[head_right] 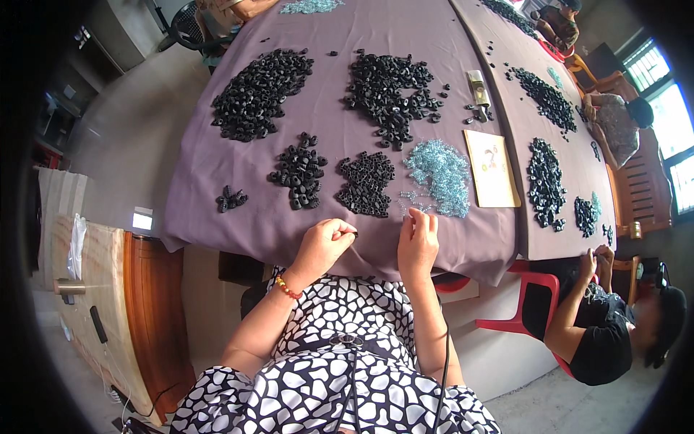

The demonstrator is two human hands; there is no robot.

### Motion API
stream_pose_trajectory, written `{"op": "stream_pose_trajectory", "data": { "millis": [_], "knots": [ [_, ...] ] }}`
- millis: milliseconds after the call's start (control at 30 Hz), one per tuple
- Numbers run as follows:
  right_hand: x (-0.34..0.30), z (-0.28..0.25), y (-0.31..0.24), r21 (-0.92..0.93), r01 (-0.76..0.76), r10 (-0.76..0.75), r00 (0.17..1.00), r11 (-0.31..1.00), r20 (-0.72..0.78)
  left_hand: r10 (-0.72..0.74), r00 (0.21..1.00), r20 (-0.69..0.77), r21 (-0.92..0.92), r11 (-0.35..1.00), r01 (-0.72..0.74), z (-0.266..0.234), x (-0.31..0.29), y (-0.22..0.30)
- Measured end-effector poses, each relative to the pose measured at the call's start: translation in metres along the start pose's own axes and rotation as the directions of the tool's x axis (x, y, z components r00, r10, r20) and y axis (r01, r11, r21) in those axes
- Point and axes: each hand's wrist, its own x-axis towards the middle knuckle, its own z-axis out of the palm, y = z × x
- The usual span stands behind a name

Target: The person sorts small black plastic objects by hand on a grey cloth table, picking up individual items from a larger pile and placing them into smaller groupings.

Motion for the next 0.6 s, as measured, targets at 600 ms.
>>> {"op": "stream_pose_trajectory", "data": {
  "millis": [600],
  "knots": [
    [0.016, 0.02, -0.004, -0.258, -0.113, 0.129, 0.99, 0.96, 0.047, 0.012, 1.0, -0.019, 0.009, 1.0, -0.012, 0.003, 0.002, -0.008]
  ]
}}
